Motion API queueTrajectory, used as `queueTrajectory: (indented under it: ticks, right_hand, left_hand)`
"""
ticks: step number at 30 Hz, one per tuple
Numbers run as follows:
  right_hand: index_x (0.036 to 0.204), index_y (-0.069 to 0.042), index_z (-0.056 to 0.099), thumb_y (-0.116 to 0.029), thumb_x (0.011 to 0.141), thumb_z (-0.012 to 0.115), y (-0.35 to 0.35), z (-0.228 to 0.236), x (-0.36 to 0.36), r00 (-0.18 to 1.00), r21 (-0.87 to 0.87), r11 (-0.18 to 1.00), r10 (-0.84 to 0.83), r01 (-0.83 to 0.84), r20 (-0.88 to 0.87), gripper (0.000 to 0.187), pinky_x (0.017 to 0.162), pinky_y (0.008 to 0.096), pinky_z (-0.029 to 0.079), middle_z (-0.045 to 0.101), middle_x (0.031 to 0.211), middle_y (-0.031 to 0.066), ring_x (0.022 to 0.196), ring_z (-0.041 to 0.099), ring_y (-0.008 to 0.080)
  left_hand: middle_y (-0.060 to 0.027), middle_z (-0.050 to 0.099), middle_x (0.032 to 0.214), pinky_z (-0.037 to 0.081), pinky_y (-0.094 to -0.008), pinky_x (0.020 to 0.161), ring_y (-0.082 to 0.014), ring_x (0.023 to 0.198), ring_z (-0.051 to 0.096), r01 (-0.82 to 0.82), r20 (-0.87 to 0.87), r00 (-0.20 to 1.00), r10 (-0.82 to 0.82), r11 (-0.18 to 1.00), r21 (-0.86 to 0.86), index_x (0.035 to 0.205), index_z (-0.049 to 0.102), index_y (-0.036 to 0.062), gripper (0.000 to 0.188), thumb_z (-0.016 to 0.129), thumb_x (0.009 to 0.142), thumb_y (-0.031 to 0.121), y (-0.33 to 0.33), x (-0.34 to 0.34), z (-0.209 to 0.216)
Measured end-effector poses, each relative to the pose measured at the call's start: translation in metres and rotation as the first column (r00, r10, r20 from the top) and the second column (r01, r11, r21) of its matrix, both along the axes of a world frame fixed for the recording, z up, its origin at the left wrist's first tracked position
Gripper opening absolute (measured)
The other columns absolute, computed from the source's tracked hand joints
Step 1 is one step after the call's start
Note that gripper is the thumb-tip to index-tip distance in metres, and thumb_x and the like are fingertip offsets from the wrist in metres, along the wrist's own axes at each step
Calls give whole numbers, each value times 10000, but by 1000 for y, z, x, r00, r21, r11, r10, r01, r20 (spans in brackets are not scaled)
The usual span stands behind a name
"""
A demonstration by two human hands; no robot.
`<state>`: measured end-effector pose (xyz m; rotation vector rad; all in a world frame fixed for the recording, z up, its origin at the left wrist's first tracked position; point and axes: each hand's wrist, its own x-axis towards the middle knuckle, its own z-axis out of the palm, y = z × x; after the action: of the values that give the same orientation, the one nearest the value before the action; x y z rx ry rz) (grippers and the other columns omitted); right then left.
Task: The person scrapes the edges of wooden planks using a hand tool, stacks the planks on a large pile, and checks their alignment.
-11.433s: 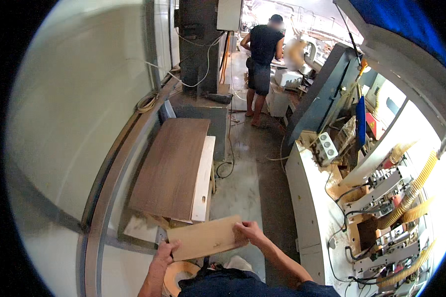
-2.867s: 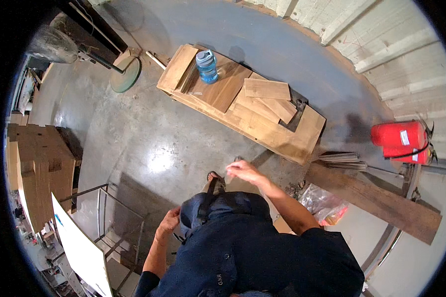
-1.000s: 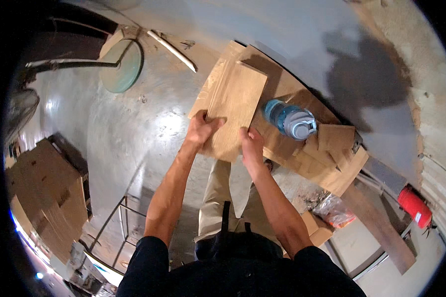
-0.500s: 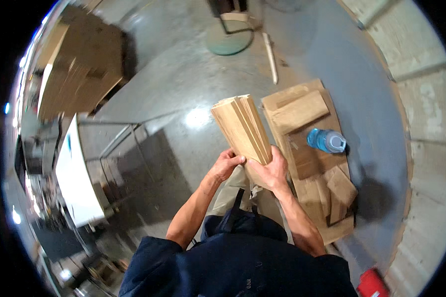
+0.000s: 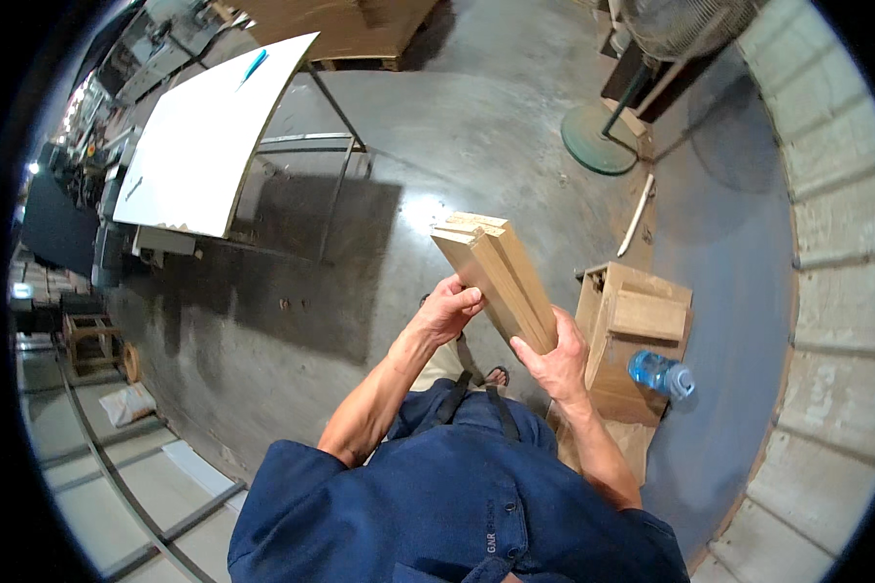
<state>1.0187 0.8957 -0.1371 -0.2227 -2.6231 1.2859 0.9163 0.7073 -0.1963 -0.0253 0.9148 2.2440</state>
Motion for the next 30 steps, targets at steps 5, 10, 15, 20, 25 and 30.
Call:
queueTrajectory:
  ticks: [5, 10, 15, 20, 25, 30]
  right_hand:
    - [1120, -19, 558, -177, 634, 812, -40, 11, -85, 968, 149, 957, 245, -250, 51, 571, 829, 414, 493, 628, 1035, 176, 955, 613, 347]
    - [1103, -30, 554, -165, 613, 803, -98, 31, -171, 894, 160, 884, 447, -439, -22, 566, 811, 420, 491, 628, 1019, 168, 926, 608, 363]
    - [1093, -34, 555, -197, 607, 820, -142, 51, -241, 840, 152, 838, 538, -524, -69, 576, 794, 420, 493, 633, 1009, 160, 911, 614, 356]
    - [1090, -27, 570, -236, 654, 808, -157, 55, -313, 799, 13, 799, 601, -601, 36, 539, 826, 427, 476, 630, 1038, 156, 964, 600, 352]
    - [1025, 7, 594, -374, 817, 717, -154, 30, -404, 751, -336, 760, 633, -556, 189, 452, 698, 346, 493, 653, 832, 136, 768, 613, 198]
    - [1032, 12, 584, -346, 949, 585, -155, 1, -494, 717, -549, 658, 682, -515, 144, 367, 687, 267, 468, 620, 846, 26, 770, 541, 91]
  left_hand:
    - [3, 612, 919, 442, -286, 794, -96, 793, 555, -197, 55, 979, 196, 980, 26, 1191, 548, 16, 467, 756, 793, 147, -55, -42, -8]
    - [-105, 611, 1169, 431, -375, 1008, -217, 1095, 588, -360, 88, 929, 358, 933, 9, 1222, 522, -13, 476, 718, 796, 73, -119, -92, -7]
    - [-92, 616, 1142, 452, -371, 976, -206, 1058, 595, -489, 39, 871, 490, 872, -30, 1201, 545, -22, 432, 697, 801, 40, -163, -140, 14]
    - [-66, 639, 1093, 468, -329, 923, -160, 1018, 594, -624, 79, 777, 625, 780, -36, 1166, 581, -2, 385, 708, 807, 57, -180, -184, 18]
    - [-35, 663, 1039, 466, -274, 834, -127, 917, 607, -745, 72, 654, 753, 657, -114, 1128, 607, 8, 383, 743, 830, 207, -173, -233, 15]
    - [-82, 655, 1098, 474, -304, 905, -155, 1003, 613, -825, 90, 531, 843, 538, -172, 1155, 584, -28, 440, 738, 839, 236, -167, -276, 34]
